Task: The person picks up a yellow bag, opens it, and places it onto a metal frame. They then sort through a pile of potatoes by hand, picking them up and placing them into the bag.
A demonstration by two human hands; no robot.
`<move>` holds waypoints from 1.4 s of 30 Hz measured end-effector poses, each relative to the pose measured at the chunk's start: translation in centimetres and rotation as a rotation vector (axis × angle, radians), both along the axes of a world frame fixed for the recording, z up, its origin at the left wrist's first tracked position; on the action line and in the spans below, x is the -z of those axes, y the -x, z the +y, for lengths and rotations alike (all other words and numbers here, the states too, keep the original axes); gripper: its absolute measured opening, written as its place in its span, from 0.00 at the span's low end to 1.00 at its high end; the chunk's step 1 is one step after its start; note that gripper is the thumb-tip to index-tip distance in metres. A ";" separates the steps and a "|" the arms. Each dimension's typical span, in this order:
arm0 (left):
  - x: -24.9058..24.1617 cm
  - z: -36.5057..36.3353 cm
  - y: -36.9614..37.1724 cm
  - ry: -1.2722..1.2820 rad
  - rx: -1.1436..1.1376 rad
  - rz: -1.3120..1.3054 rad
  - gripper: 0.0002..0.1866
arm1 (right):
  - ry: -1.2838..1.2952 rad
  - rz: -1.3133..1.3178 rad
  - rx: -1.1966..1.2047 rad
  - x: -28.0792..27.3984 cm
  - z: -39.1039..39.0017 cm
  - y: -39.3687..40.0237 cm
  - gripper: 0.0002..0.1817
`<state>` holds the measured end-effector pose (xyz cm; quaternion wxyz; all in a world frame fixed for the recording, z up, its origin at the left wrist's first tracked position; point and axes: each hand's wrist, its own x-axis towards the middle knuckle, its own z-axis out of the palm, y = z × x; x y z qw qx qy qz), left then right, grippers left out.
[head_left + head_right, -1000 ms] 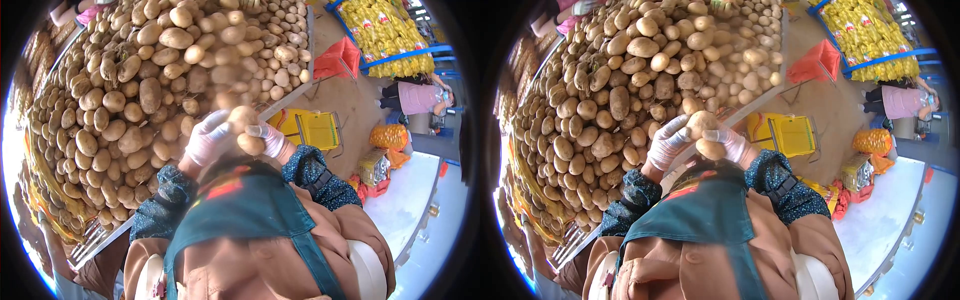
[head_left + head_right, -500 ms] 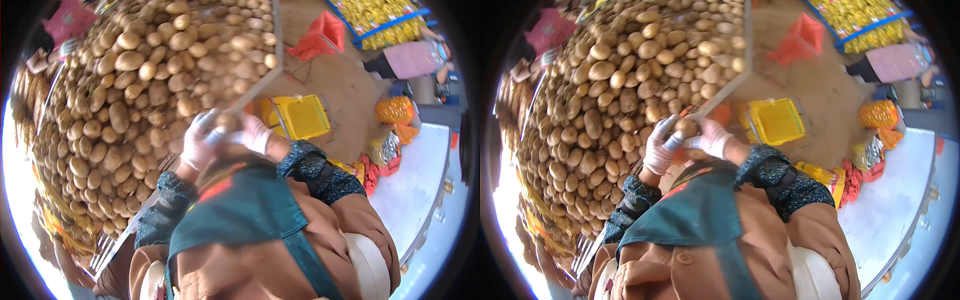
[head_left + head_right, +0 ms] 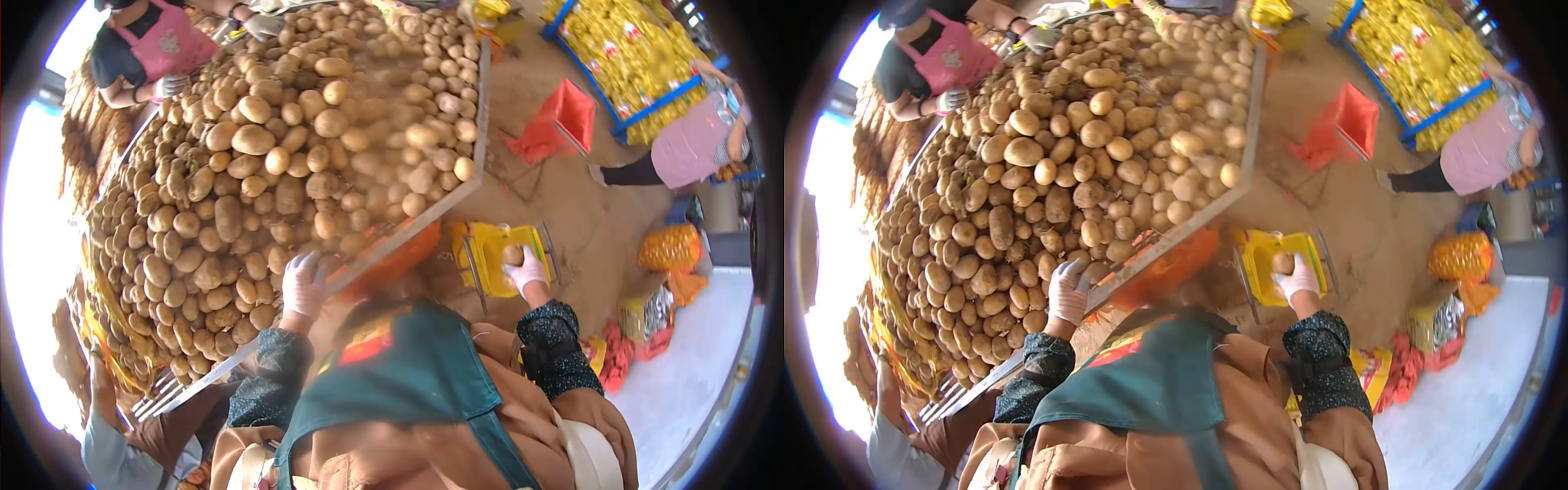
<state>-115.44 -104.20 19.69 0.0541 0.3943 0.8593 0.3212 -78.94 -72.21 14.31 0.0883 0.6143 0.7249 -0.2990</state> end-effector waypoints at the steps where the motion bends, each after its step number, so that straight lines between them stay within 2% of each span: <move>1: 0.1 -0.6 -0.1 0.029 -0.019 0.028 0.15 | -0.063 -0.035 -0.055 -0.2 0.4 0.6 0.38; 3: -1.5 -0.8 -0.4 0.125 -0.013 0.056 0.16 | -0.192 -0.106 -0.156 -1.9 0.7 2.8 0.35; 6: -0.3 -2.0 -0.6 0.056 -0.063 0.003 0.16 | -0.302 0.364 -0.315 -2.9 1.9 9.4 0.30; 8: -2.4 -1.2 -0.9 0.102 -0.043 -0.046 0.15 | 0.020 0.454 -0.333 -8.6 1.2 16.7 0.27; 10: -2.2 -1.4 -0.5 0.065 -0.047 -0.116 0.15 | -0.037 0.705 -0.486 -6.9 1.4 22.8 0.28; 12: -3.7 -1.1 -0.2 0.040 -0.035 -0.257 0.15 | 0.002 0.663 -0.575 -9.6 0.7 28.7 0.34; 14: -5.4 -0.8 0.3 0.031 -0.004 -0.342 0.16 | -0.177 0.684 -0.625 -7.9 0.7 34.3 0.40; 16: -6.2 -0.9 1.1 0.033 0.042 -0.374 0.15 | -0.224 0.594 -0.661 -6.9 0.4 38.2 0.44; 20: -4.7 -2.4 3.4 -0.115 0.014 -0.461 0.14 | -0.276 0.522 -0.717 -6.5 0.9 40.6 0.47; 21: -4.5 -2.9 4.0 -0.149 0.035 -0.450 0.14 | -0.179 0.617 -0.685 -6.0 1.4 40.5 0.46; 23: -3.9 -3.8 5.6 -0.221 0.076 -0.432 0.13 | 0.080 0.862 -0.373 -3.7 1.7 39.7 0.45; 24: -3.6 -4.1 6.2 -0.213 -0.014 -0.591 0.12 | 0.208 0.975 -0.213 -3.2 2.2 39.3 0.45; 25: -3.4 -4.5 6.8 -0.213 -0.117 -0.743 0.11 | 0.500 1.104 0.028 -4.0 3.0 38.7 0.38; 26: -4.4 -4.0 7.1 -0.260 -0.126 -0.777 0.10 | 0.744 1.175 0.218 -5.2 3.9 38.0 0.29; 27: -5.8 -3.4 7.3 -0.305 -0.134 -0.809 0.09 | 0.613 1.213 0.111 -3.7 5.3 38.2 0.25; 28: -6.6 -3.1 7.6 -0.348 -0.144 -0.839 0.08 | 0.637 1.143 0.238 -6.6 5.1 39.4 0.23; 29: -4.5 -3.8 8.7 -0.322 -0.145 -0.942 0.12 | 0.660 1.077 0.370 -9.6 5.0 40.7 0.22; 32: -5.0 -2.9 10.1 -0.244 -0.056 -0.863 0.12 | -0.035 0.659 -0.345 -7.9 7.4 46.2 0.29; 33: -4.3 -2.7 10.6 -0.252 0.004 -0.721 0.13 | -0.124 0.523 -0.473 -8.1 7.5 47.2 0.30; 35: -4.6 -2.1 11.4 -0.274 0.058 -0.630 0.14 | -0.300 0.239 -0.716 -12.7 5.6 48.8 0.31; 36: -4.7 -1.8 11.8 -0.289 0.087 -0.586 0.14 | -0.319 0.230 -0.780 -12.5 6.0 49.3 0.32; 37: -4.4 -1.7 12.2 -0.304 0.208 -0.379 0.15 | -0.340 0.219 -0.843 -12.1 6.6 49.8 0.33; 39: -4.3 -1.1 12.8 -0.276 0.200 -0.412 0.14 | -0.392 0.240 -0.918 -11.1 7.3 49.6 0.34; 42: -4.9 0.0 13.8 -0.241 0.236 -0.425 0.14 | -0.063 0.554 -0.608 -9.5 7.0 47.7 0.33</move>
